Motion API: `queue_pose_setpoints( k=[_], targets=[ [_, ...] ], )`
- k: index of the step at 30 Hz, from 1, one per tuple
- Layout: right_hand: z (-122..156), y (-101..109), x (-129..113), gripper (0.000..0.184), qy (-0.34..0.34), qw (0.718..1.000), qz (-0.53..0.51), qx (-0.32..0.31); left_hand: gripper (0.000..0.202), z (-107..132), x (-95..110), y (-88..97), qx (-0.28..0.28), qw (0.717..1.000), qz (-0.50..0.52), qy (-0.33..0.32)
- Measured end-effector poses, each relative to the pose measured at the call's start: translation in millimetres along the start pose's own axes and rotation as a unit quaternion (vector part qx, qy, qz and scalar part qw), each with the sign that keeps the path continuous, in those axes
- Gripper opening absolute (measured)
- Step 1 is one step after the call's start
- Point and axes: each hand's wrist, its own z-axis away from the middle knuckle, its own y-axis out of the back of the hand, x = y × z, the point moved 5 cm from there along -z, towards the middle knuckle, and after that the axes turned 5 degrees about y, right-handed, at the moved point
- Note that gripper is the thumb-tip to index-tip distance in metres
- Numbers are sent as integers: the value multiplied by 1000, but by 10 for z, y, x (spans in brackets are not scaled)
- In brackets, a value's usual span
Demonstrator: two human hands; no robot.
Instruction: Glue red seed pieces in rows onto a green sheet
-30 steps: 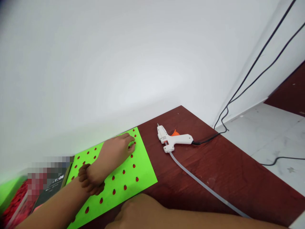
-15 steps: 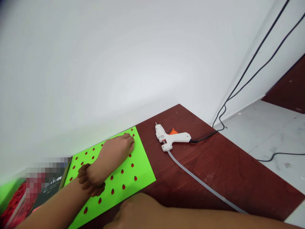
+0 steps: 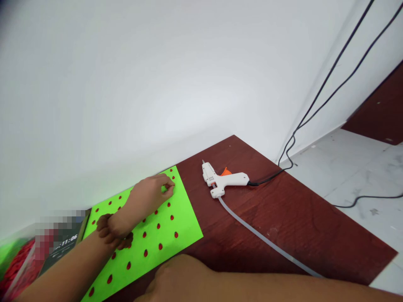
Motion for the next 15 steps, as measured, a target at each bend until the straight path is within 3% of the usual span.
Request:
queue_pose_setpoints(
  k=[15],
  targets=[
    [-17,15,-4,24,-13,1000,-14,-22,20,16,-5,-35,12,998,23,-63]
  ],
)
